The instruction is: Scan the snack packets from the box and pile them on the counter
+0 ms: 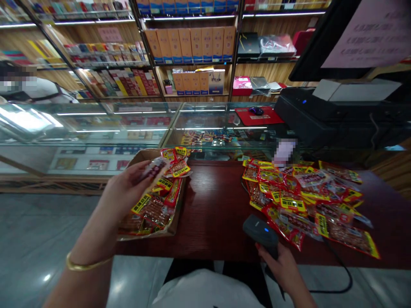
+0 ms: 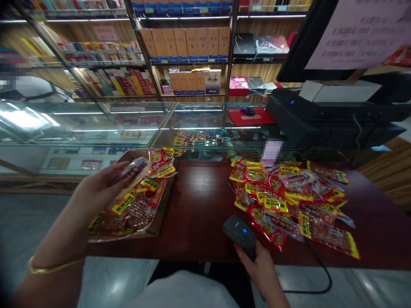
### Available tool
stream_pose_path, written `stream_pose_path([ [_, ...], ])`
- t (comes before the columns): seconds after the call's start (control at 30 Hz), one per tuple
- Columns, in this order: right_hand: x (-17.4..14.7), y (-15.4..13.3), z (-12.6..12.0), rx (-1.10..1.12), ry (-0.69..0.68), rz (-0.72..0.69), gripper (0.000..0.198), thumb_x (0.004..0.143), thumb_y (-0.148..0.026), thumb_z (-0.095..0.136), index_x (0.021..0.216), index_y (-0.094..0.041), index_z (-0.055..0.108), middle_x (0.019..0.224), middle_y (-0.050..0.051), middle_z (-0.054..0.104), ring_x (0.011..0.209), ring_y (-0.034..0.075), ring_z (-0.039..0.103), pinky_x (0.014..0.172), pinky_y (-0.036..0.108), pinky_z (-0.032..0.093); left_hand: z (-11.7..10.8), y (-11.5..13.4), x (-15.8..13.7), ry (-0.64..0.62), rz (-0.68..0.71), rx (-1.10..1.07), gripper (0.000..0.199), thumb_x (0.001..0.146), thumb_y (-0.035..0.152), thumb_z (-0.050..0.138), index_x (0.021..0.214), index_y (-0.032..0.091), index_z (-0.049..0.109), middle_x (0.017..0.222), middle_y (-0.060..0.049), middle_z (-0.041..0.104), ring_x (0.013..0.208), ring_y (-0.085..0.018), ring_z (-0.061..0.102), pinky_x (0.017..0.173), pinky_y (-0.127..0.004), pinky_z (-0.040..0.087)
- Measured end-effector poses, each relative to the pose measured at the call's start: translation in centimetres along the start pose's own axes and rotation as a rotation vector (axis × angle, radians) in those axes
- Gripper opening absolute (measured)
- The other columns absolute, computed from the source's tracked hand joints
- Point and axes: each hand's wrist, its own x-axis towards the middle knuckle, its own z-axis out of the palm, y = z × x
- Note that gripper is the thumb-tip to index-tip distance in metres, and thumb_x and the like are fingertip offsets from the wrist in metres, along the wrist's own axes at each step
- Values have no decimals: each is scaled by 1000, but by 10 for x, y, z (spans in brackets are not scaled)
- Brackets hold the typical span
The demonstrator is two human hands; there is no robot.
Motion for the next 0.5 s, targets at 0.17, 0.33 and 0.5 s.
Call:
stream_pose_path([
  [0.17,1,-1,0,7,-14,22,44,76,-58,70,86,-17,78,71,9,80,65,27,74,64,33,59,79,45,-52,-423,-242,-726,74,72,44,82,137,17,63,127,-12,73,105,-28,72,85,-36,59],
  [0.33,-1,-3,0,-28,15,15,42,76,-56,72,87,-16,78,76,10,81,69,28,75,64,34,59,135,37,-71,-508,-298,-880,67,74,34,80,135,14,63,127,-14,72,110,-29,71,91,-39,58],
  [0.5,-3,-18,-3,-57,-7,-53,39,78,-53,70,89,-17,80,79,11,82,73,30,77,70,36,61,155,13,-79,-476,-73,-491,45,80,21,71,125,18,71,122,-10,75,111,-26,70,103,-39,52],
])
